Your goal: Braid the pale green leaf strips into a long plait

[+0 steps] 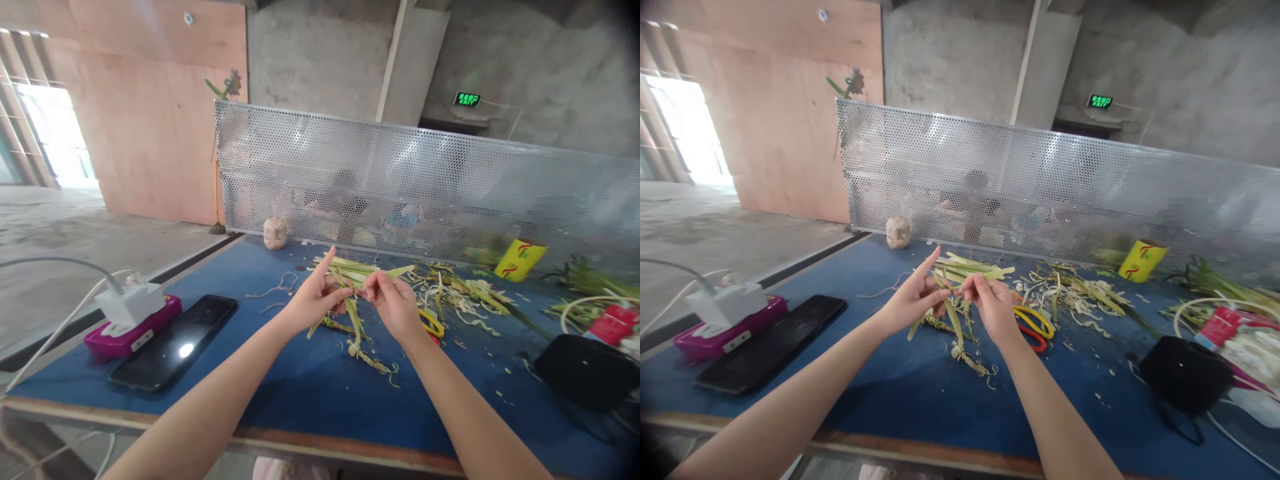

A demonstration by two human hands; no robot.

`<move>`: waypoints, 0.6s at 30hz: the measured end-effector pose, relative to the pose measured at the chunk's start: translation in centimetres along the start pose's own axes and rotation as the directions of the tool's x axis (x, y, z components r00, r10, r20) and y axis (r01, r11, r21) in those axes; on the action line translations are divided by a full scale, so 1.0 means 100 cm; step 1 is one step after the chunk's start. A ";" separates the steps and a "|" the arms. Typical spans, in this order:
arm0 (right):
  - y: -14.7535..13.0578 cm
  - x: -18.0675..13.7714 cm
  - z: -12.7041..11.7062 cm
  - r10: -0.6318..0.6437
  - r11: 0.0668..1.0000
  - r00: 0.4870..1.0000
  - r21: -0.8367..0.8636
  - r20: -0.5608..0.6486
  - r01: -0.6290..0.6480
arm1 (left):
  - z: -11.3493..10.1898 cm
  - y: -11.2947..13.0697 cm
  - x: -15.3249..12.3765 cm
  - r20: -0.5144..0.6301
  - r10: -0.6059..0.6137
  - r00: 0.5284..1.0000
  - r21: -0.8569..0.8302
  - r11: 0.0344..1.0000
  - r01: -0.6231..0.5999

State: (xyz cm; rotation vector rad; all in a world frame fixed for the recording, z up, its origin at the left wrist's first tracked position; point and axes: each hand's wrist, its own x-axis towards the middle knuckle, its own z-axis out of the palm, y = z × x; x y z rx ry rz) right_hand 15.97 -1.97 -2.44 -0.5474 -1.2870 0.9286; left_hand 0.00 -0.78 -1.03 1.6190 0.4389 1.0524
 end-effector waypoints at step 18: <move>-0.009 -0.005 0.013 0.111 0.828 0.991 -0.559 0.080 -0.048 | 0.006 -0.004 0.001 0.001 -0.242 0.970 -0.381 0.897 0.224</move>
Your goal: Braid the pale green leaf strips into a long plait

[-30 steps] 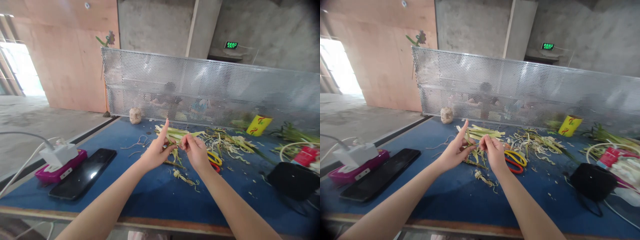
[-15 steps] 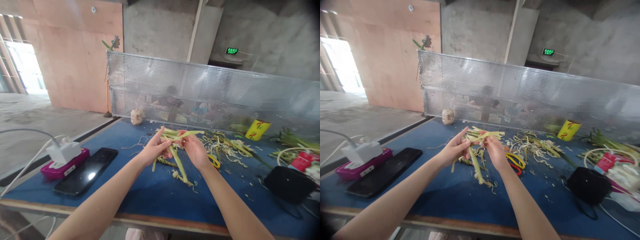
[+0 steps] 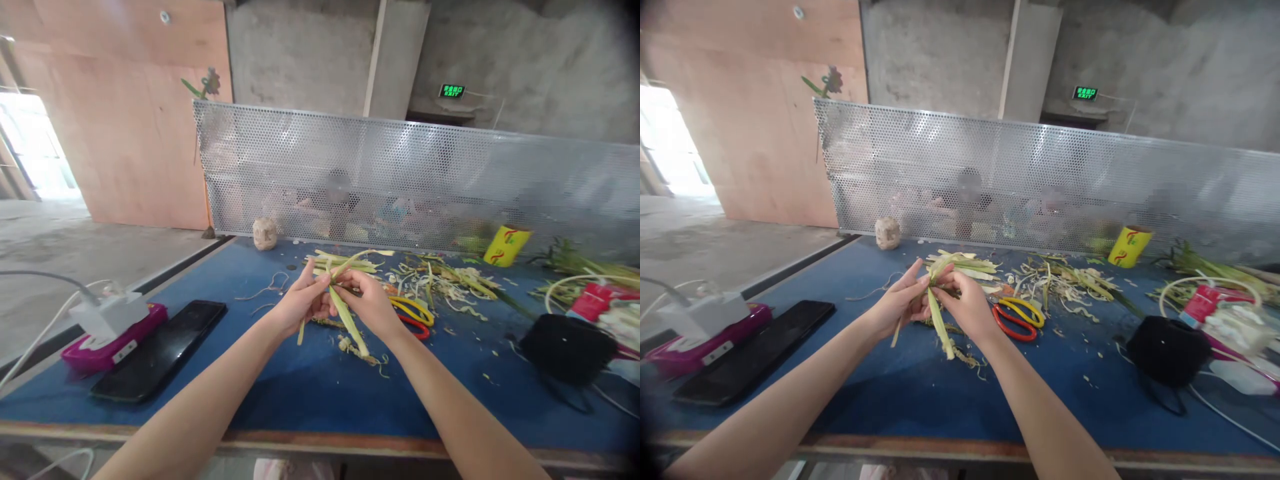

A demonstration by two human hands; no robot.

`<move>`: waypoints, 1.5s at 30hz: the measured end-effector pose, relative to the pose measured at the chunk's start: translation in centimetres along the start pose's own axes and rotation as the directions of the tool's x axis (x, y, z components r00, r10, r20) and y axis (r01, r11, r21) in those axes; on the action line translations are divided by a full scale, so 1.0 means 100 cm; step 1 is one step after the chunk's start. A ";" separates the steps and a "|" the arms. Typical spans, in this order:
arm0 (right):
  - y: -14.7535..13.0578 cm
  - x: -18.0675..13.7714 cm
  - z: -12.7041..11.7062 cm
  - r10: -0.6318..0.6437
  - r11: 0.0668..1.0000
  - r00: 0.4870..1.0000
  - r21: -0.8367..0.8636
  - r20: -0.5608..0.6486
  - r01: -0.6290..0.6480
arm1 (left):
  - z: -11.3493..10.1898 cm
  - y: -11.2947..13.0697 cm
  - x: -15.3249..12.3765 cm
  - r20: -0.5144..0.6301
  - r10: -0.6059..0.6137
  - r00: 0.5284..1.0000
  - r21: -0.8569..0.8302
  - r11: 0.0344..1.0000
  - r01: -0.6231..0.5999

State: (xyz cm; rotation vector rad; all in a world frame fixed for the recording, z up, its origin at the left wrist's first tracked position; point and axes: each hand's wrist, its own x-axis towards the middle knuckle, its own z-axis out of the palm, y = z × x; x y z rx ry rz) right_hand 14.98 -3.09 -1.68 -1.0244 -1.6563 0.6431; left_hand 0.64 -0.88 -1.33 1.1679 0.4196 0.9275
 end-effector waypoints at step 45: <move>0.022 0.006 -0.008 -0.007 0.954 0.986 0.295 -0.169 0.057 | 0.012 0.002 -0.009 0.140 0.429 0.893 0.660 0.632 -0.407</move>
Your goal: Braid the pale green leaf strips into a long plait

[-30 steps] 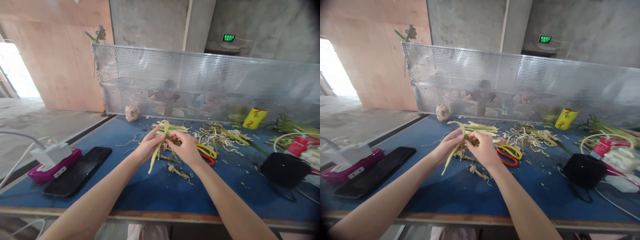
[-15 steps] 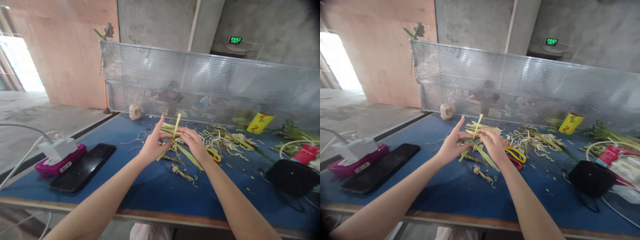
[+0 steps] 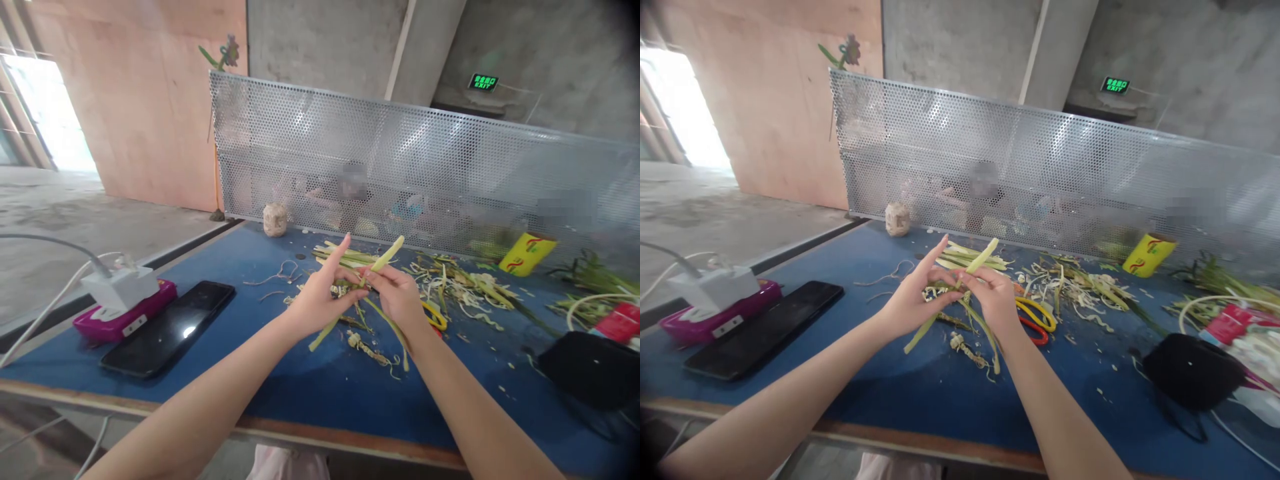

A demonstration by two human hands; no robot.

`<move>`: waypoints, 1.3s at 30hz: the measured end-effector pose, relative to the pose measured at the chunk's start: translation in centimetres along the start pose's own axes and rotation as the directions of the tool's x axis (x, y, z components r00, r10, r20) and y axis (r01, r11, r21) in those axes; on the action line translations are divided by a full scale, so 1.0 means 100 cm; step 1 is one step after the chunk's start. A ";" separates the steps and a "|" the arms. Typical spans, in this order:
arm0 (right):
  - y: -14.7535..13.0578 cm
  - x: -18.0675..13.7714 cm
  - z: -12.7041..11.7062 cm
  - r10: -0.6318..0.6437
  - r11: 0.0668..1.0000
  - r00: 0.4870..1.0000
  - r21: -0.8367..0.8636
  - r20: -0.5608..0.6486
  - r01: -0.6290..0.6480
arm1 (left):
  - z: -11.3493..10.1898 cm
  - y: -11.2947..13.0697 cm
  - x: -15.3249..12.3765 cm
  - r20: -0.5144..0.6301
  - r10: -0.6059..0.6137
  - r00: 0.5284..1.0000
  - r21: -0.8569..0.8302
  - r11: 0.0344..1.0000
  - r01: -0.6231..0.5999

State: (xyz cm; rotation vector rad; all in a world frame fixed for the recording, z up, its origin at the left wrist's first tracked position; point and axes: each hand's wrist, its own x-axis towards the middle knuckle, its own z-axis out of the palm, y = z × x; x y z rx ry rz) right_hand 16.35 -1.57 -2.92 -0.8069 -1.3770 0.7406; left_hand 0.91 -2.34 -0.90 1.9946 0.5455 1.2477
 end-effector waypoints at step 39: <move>0.004 -0.004 0.004 0.286 0.958 0.905 -0.079 0.315 -0.275 | -0.003 -0.013 -0.001 0.031 0.102 0.994 0.201 0.974 -0.106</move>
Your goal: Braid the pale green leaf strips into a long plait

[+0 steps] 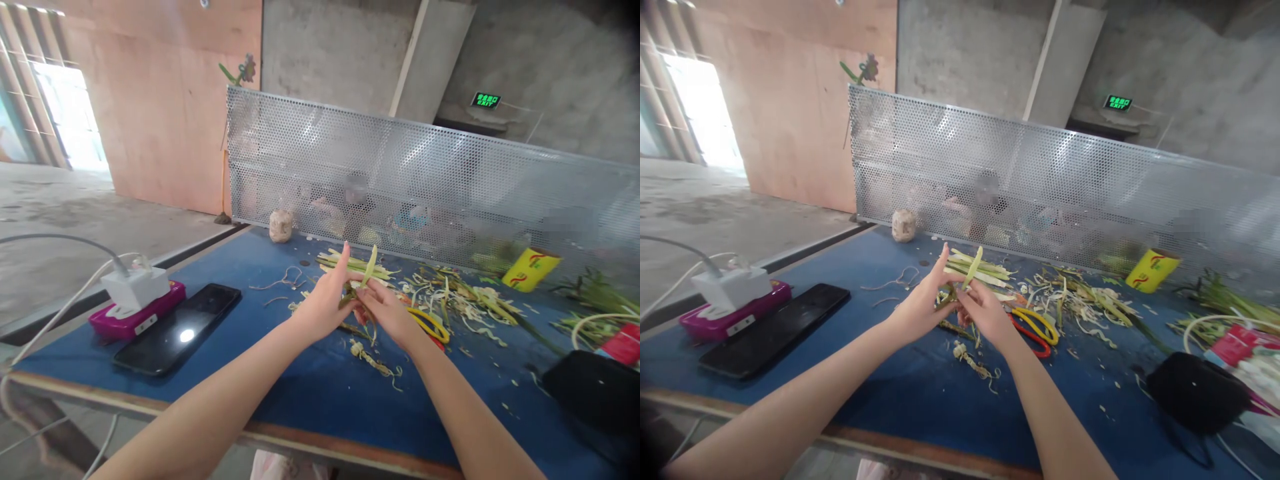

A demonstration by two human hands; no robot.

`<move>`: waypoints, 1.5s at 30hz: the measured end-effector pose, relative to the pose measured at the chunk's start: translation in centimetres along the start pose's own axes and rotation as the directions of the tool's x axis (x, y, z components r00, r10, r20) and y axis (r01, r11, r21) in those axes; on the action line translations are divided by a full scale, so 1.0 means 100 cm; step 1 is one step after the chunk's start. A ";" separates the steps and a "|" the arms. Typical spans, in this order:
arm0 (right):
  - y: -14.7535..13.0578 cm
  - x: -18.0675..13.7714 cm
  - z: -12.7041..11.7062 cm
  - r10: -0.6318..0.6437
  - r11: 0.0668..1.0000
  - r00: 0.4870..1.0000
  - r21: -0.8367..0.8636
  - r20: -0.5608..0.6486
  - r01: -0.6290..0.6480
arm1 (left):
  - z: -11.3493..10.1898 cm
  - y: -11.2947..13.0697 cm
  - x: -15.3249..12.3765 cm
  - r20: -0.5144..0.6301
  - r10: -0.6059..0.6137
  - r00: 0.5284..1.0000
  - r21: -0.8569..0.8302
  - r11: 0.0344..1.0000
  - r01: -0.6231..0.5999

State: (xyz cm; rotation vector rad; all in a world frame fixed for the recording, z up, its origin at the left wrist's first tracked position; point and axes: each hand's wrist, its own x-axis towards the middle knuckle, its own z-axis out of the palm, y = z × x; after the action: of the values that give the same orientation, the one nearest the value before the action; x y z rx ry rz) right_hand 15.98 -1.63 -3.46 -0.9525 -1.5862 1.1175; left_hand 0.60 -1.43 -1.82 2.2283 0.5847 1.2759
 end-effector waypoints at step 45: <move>-0.002 0.005 -0.019 0.041 0.999 0.997 -0.011 -0.069 -0.042 | 0.006 0.002 -0.002 0.218 -0.357 0.908 -0.011 0.930 0.369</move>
State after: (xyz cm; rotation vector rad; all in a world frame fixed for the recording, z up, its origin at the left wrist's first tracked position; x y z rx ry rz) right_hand 17.70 -0.75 -2.81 -1.0255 -1.5258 1.0930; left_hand 1.05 -1.79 -2.07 2.0546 0.8262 0.8417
